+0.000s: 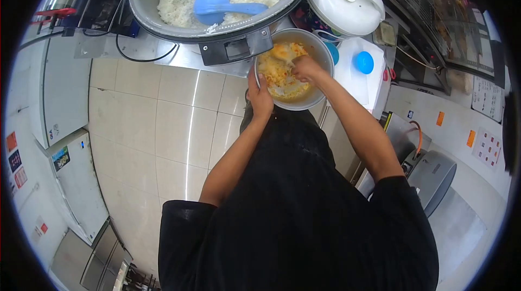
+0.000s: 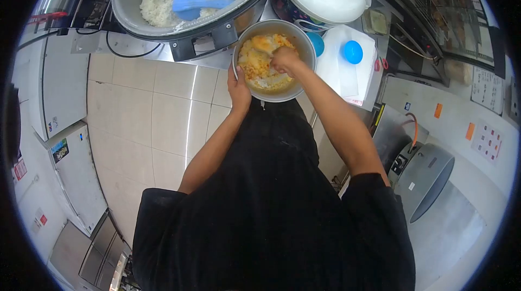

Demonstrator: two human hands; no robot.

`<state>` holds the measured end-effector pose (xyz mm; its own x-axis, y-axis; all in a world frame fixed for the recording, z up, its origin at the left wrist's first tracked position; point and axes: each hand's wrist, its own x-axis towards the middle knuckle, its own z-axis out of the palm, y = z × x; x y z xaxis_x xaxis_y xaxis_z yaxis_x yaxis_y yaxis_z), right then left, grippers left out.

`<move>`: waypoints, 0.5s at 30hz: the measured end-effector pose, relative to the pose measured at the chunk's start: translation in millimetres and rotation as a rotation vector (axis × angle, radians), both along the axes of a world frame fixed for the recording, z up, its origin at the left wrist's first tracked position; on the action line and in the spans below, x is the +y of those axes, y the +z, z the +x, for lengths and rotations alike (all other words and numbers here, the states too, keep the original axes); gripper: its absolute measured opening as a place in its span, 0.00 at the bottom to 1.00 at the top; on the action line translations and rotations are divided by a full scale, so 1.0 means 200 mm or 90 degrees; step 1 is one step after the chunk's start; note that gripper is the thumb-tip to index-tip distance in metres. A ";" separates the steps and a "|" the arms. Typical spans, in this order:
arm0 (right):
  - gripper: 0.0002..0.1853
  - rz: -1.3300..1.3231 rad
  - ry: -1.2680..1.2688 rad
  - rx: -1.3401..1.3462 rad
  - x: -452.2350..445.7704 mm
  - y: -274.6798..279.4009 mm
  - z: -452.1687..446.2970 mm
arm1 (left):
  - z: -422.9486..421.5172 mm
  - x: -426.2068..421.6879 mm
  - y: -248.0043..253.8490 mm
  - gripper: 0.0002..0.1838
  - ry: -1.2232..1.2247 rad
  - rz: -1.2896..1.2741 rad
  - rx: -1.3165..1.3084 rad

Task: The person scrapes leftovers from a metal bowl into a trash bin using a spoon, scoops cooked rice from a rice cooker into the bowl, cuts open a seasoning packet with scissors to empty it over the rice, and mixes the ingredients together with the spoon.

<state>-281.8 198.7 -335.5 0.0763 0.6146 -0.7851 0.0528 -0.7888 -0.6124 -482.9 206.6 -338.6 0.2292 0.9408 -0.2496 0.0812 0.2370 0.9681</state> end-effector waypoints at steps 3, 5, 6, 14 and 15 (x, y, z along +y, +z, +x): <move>0.07 0.044 0.604 -0.455 -0.02 -0.08 -0.19 | 0.01 -0.01 0.00 0.24 0.028 0.023 0.065; 0.11 0.116 0.647 -0.548 -0.06 0.10 0.00 | 0.00 -0.01 0.04 0.24 0.010 0.024 0.099; 0.12 0.153 0.668 -0.598 -0.05 0.21 0.09 | 0.01 0.00 0.06 0.24 0.003 0.026 0.113; 0.13 0.040 0.681 -0.722 -0.27 0.23 -0.08 | 0.01 -0.07 -0.11 0.24 0.013 0.041 0.089; 0.12 0.054 0.658 -0.660 -0.27 0.24 -0.13 | 0.01 -0.11 -0.22 0.25 0.010 0.095 0.174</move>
<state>-307.3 145.5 -287.9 0.0776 0.7857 -0.6137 0.9958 -0.0916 0.0087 -481.4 184.0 -382.6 0.1583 0.9745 -0.1591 0.3404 0.0974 0.9352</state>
